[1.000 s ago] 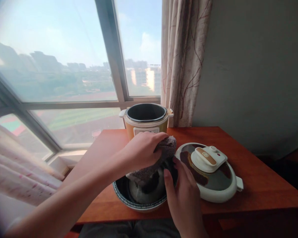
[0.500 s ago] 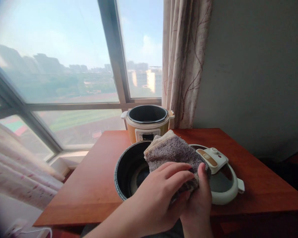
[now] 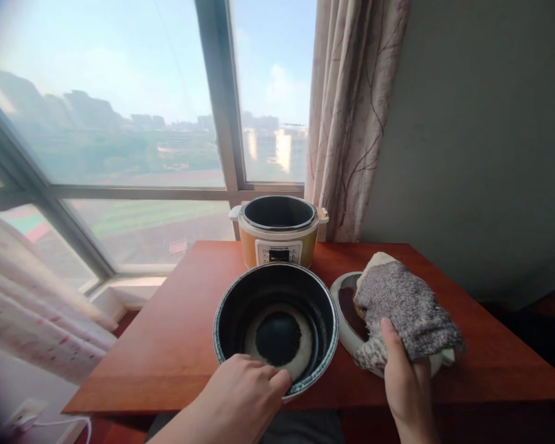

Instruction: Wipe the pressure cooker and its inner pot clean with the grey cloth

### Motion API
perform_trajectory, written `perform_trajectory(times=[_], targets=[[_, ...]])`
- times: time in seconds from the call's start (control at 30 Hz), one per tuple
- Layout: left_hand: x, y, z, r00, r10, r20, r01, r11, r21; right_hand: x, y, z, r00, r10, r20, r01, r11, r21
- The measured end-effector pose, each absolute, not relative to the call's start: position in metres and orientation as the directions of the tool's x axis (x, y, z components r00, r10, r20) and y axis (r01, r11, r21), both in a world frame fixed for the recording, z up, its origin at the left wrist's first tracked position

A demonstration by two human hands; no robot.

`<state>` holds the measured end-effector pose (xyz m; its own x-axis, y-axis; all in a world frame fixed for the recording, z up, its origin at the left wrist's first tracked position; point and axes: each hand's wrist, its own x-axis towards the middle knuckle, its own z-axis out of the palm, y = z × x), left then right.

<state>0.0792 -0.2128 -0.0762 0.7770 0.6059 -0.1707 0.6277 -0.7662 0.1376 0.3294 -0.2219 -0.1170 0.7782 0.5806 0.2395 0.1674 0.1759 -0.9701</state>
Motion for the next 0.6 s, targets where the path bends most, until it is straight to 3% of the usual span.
perform_trajectory(times=[0.1, 0.23, 0.33, 0.47, 0.6], targets=[[0.059, -0.215, -0.080, 0.759, 0.649, -0.048, 0.644, -0.737, 0.207, 0.320, -0.219, -0.119, 0.747, 0.627, 0.220, 0.233, 0.062, -0.970], [0.034, -0.221, -0.094, 0.672, 0.685, 0.280, 0.582, -0.723, 0.372, 0.293, -0.210, -0.119, 0.720, 0.679, 0.146, 0.136, 0.068, -0.988], [0.028, -0.225, -0.106, 0.592, 0.670, 0.449, 0.494, -0.741, 0.454, 0.267, -0.202, -0.117, 0.674, 0.724, 0.148, 0.109, 0.101, -0.989], [0.030, -0.228, -0.117, 0.467, 0.700, 0.540, 0.418, -0.713, 0.563, 0.239, -0.192, -0.111, 0.544, 0.772, 0.330, 0.266, 0.214, -0.940], [0.032, -0.229, -0.123, 0.368, 0.748, 0.552, 0.331, -0.660, 0.674, 0.231, -0.184, -0.091, 0.213, 0.768, 0.604, 0.570, 0.404, -0.715]])
